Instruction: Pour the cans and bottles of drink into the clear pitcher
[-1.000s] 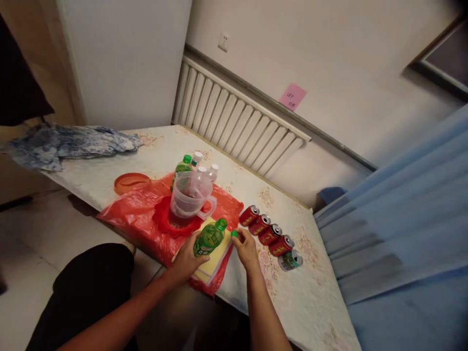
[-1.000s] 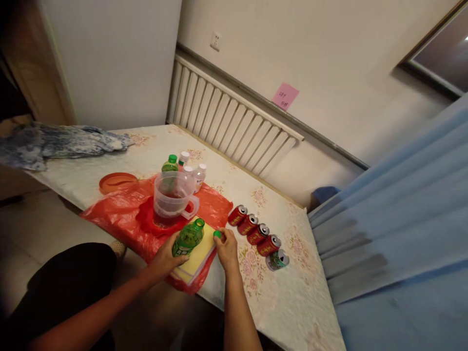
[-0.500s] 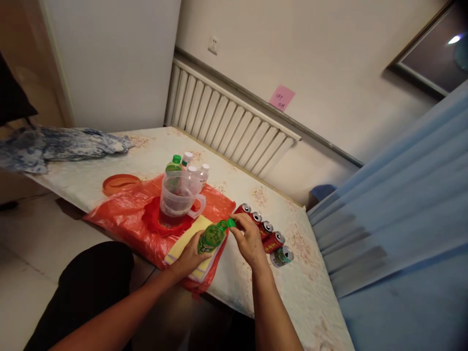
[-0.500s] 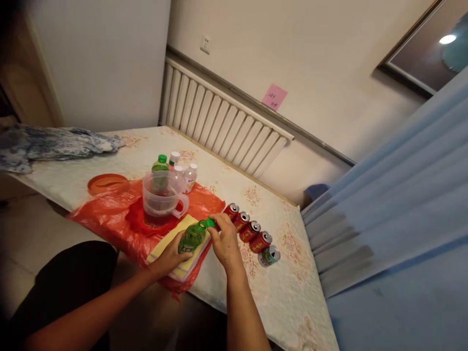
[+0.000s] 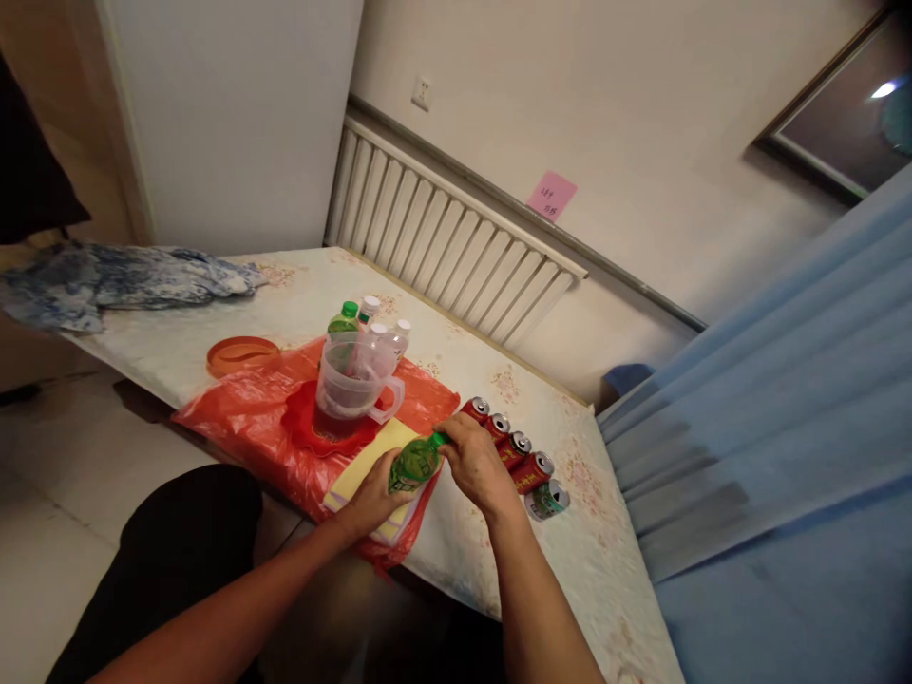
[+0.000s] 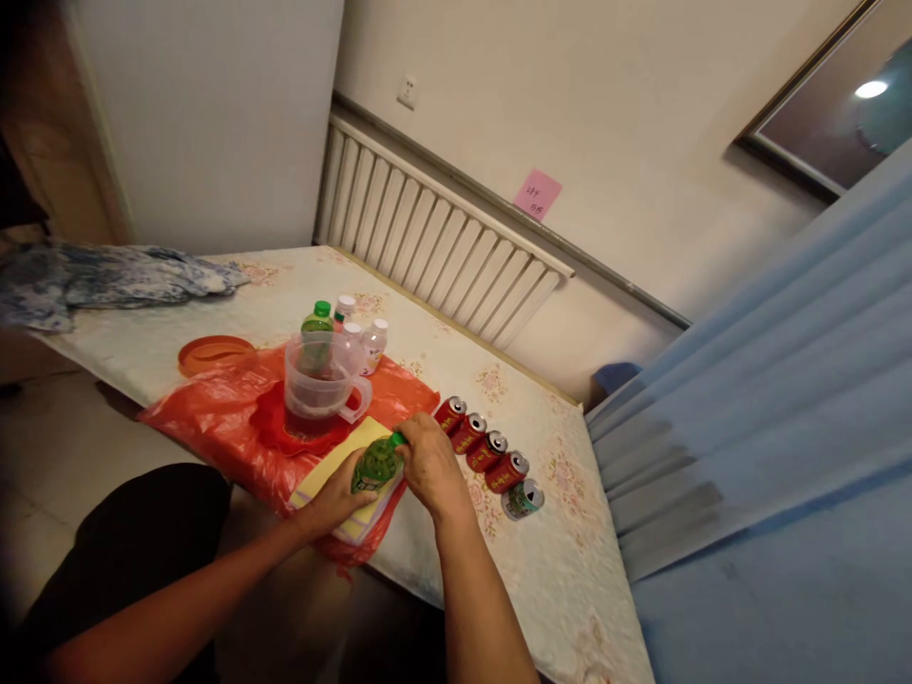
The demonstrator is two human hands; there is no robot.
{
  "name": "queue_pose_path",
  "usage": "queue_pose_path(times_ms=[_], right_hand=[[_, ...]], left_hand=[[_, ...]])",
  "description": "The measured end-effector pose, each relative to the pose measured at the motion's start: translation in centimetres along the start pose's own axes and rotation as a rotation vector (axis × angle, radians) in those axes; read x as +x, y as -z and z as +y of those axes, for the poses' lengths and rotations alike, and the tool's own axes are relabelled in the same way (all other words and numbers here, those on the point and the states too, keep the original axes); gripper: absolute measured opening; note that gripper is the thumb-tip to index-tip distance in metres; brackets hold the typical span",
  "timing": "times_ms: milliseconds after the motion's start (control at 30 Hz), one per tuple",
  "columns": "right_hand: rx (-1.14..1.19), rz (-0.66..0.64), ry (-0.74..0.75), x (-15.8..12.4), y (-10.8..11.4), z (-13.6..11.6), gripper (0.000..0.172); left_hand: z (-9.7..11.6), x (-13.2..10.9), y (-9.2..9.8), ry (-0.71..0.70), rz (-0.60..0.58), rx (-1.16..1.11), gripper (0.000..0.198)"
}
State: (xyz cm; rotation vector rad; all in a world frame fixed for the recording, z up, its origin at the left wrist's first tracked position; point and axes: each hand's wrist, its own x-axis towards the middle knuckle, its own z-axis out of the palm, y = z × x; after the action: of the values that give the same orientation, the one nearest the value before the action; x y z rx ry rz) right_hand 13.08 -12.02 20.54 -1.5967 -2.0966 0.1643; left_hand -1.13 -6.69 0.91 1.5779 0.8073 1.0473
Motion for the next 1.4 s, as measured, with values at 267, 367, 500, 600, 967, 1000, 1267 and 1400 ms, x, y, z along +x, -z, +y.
queue_pose_path(times_ms=[267, 367, 500, 600, 967, 1000, 1267, 1400], right_hand=[[0.230, 0.159, -0.076, -0.4, -1.8, 1.1, 0.036], [0.386, 0.283, -0.222, -1.3, -2.9, 2.2, 0.058], [0.502, 0.362, -0.387, -3.2, -5.5, 3.0, 0.068], [0.580, 0.318, -0.429, -4.2, -7.7, 2.6, 0.060], [0.536, 0.448, -0.553, -6.2, -8.0, 3.9, 0.042], [0.539, 0.476, -0.558, -6.5, -7.5, 4.5, 0.043], [0.476, 0.659, -0.700, -8.5, -5.5, 10.3, 0.041], [0.471, 0.729, -0.755, -8.4, -6.2, 12.5, 0.043]], left_hand=[[0.4, 0.4, 0.4, 0.011, -0.025, -0.068, 0.070], [1.2, 0.6, 0.7, 0.013, -0.031, -0.083, 0.068], [2.6, 0.6, 0.5, 0.020, -0.026, -0.085, 0.063], [3.8, 0.5, -0.1, -0.006, -0.052, -0.083, 0.058], [4.4, 0.9, -1.9, -0.072, -0.206, -0.032, 0.082], [3.9, 1.1, -1.8, -0.060, -0.199, 0.007, 0.084], [-2.4, 3.4, -0.1, -0.161, -0.100, 0.471, 0.048], [-4.2, 3.4, 0.5, -0.186, -0.140, 0.633, 0.046]])
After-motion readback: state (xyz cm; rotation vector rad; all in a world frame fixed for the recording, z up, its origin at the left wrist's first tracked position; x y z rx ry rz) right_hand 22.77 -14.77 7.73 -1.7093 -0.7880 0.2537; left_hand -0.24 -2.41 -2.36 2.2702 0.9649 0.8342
